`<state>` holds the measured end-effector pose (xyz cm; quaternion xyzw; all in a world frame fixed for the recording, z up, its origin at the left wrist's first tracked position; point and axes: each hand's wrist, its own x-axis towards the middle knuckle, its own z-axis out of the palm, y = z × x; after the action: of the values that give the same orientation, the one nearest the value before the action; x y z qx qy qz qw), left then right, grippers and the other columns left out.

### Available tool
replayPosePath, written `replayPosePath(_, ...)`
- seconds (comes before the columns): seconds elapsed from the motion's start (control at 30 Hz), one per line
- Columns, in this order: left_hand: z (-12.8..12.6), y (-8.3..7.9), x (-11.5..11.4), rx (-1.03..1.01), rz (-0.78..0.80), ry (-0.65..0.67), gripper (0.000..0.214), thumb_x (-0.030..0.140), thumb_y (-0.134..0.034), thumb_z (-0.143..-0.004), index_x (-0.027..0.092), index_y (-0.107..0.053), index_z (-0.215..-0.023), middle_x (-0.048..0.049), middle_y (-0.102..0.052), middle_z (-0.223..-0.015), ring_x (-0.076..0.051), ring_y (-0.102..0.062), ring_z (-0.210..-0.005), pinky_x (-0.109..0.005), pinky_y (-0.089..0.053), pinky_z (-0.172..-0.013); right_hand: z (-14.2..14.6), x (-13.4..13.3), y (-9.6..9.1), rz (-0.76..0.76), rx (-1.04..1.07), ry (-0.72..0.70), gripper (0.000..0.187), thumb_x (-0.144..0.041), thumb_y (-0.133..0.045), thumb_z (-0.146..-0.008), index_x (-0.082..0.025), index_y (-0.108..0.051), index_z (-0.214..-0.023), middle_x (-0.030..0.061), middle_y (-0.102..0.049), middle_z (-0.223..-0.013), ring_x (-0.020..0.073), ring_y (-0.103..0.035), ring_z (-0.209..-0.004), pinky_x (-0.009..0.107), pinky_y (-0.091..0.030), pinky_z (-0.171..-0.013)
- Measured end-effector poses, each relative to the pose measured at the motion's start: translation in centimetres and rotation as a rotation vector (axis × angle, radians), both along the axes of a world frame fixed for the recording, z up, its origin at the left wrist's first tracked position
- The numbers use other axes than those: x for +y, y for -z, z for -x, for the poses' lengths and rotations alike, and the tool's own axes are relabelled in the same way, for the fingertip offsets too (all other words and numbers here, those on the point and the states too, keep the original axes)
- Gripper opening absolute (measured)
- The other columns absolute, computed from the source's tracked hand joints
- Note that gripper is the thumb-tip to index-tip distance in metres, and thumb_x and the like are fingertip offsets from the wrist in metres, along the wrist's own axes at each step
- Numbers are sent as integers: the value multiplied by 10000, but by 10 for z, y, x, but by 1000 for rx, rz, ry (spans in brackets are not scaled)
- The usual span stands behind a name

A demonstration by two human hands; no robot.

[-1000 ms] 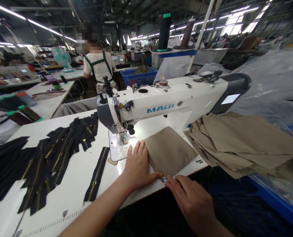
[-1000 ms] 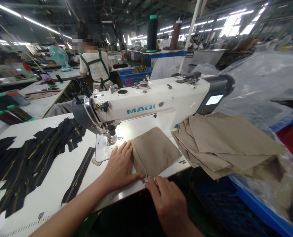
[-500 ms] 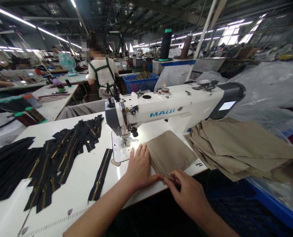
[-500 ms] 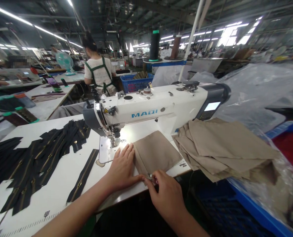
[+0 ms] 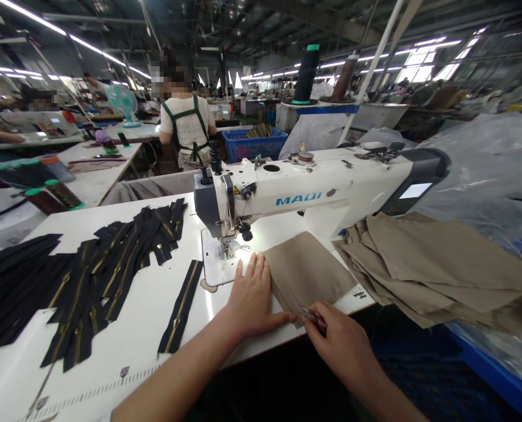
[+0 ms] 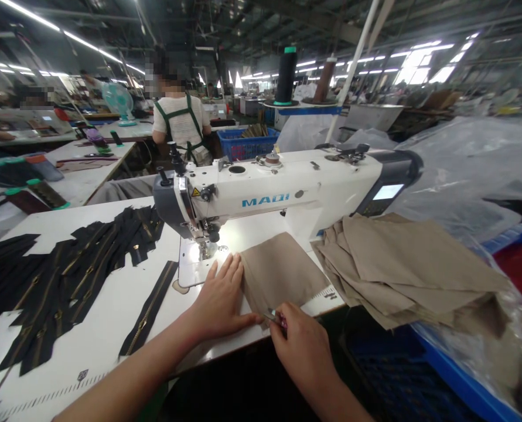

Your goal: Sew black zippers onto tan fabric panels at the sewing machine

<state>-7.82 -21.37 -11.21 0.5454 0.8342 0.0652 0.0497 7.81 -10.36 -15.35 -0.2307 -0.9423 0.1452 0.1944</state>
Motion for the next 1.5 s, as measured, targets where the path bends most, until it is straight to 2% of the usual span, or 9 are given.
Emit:
replayPosePath(0.23,0,1,3,68,-63,-28,775,591,-452,-842,9,-365,-1346,-230,-298,-1451,-326,-225,-1366,-585,-90,-1100,-3,-2,5,-14,21,-31,144,-246,-434,-799,-204,-470,-665,-19,-507,-561,165,-526,-493,259,-297,-495)
replayPosePath(0.47,-8,7,7,55,-58,-30,1160,848,-451,-633,-50,-329,-1356,-296,-219,-1455,-403,-118,-1373,-598,-84,-1090,3,22,-18,180,79,-233,174,-271,-466,-863,-192,-589,-768,3,-584,-631,150,-569,-558,241,-409,-526)
replayPosePath(0.67,5,9,2,3,-73,41,1197,859,-472,-607,-9,-259,-1404,-270,-189,-1472,-386,-94,-1380,-606,-103,-1087,59,54,-32,-130,19,-735,394,-185,-395,-857,-127,-585,-1197,134,-550,-1258,240,-610,-955,349,-489,-744)
replayPosePath(0.87,6,1,-5,-94,-58,61,1210,845,-525,-583,-1,-259,-1407,-271,-180,-1469,-369,-120,-1378,-588,-118,-1094,70,52,-11,-185,-57,-738,476,-205,-378,-863,-95,-487,-1313,140,-429,-1370,263,-572,-1076,390,-505,-788)
replayPosePath(0.97,16,-17,-36,-95,-83,-26,999,725,-496,-750,1,-274,-1400,-266,-261,-1444,-339,-222,-1361,-568,-211,-1082,65,47,-7,-213,-58,-736,446,-206,-378,-872,-99,-522,-1281,141,-440,-1358,267,-600,-1030,386,-517,-741)
replayPosePath(1.07,42,-31,-94,64,-236,-177,562,499,-374,-934,120,-423,-1345,-165,-352,-1439,-273,-296,-1345,-539,-239,-1088,65,42,-7,-227,-70,-712,426,-204,-354,-895,-96,-541,-1261,139,-420,-1369,267,-626,-968,395,-526,-712)
replayPosePath(1.17,63,-31,-155,174,-244,-151,403,339,-320,-974,209,-454,-1331,-94,-416,-1414,-244,-354,-1319,-538,-256,-1083,73,36,-6,-217,-67,-699,428,-189,-360,-889,-113,-540,-1270,123,-420,-1369,264,-634,-951,401,-532,-715)
replayPosePath(1.33,45,-15,-195,135,-21,-14,494,348,-408,-958,294,-270,-1430,-54,-281,-1486,-278,-253,-1359,-573,-268,-1064,92,21,-5,-158,-25,-672,432,-182,-332,-899,-122,-540,-1272,103,-443,-1356,278,-625,-970,437,-535,-731)
replayPosePath(1.5,34,-15,-185,70,-116,31,1117,702,-575,-727,94,2,-1466,-221,-99,-1503,-361,-116,-1377,-594,-148,-1092,98,21,3,-120,0,-671,462,-161,-377,-861,-194,-520,-1298,77,-449,-1360,245,-636,-942,403,-538,-749)
